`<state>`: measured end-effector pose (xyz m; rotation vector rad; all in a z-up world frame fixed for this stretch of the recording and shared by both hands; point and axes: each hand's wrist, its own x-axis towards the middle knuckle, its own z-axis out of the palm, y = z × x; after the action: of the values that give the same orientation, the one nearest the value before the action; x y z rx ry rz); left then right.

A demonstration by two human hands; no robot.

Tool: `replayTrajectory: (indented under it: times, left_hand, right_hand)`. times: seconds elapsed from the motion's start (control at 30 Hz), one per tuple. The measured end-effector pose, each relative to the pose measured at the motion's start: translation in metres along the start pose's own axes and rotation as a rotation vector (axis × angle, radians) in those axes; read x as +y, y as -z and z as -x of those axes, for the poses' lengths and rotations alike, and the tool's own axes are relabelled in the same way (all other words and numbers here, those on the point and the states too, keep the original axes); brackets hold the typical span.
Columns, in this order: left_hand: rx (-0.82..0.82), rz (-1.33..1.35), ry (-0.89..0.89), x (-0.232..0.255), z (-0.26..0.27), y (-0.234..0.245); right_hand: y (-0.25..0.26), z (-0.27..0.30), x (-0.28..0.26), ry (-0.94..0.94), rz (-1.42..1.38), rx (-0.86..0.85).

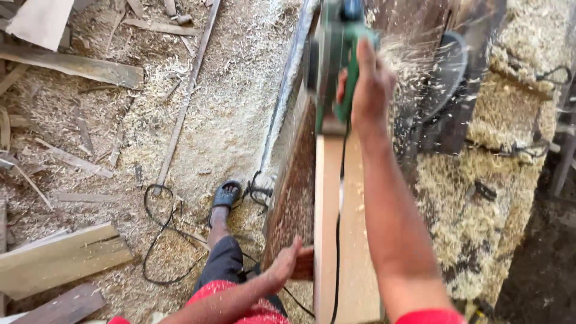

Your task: Use an electric planer and a saw to shave and cut wood planks.

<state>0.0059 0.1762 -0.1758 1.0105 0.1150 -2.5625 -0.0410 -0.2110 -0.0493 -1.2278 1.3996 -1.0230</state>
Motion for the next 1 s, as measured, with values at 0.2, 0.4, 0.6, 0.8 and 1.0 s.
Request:
replayTrajectory:
  times: [0.2, 0.4, 0.6, 0.8, 1.0]
  left_hand:
    - [-0.037, -0.013, -0.147, -0.028, -0.042, 0.024]
    - [-0.053, 0.081, -0.098, -0.041, -0.045, 0.026]
    - [0.047, -0.174, -0.305, -0.036, -0.010, -0.006]
    - [0.099, -0.081, -0.358, -0.051, -0.051, 0.025]
    - [0.104, -0.194, -0.438, -0.039, -0.014, -0.005]
  right_hand:
    - [0.052, 0.102, -0.062, -0.101, 0.149, -0.031]
    - [0.175, 0.343, -0.014, -0.371, 0.078, 0.017]
    - [0.250, 0.599, 0.050, -0.321, -0.092, 0.039]
    - [0.252, 0.694, 0.075, -0.381, -0.099, 0.114]
    - [0.228, 0.655, 0.050, -0.424, -0.031, 0.126]
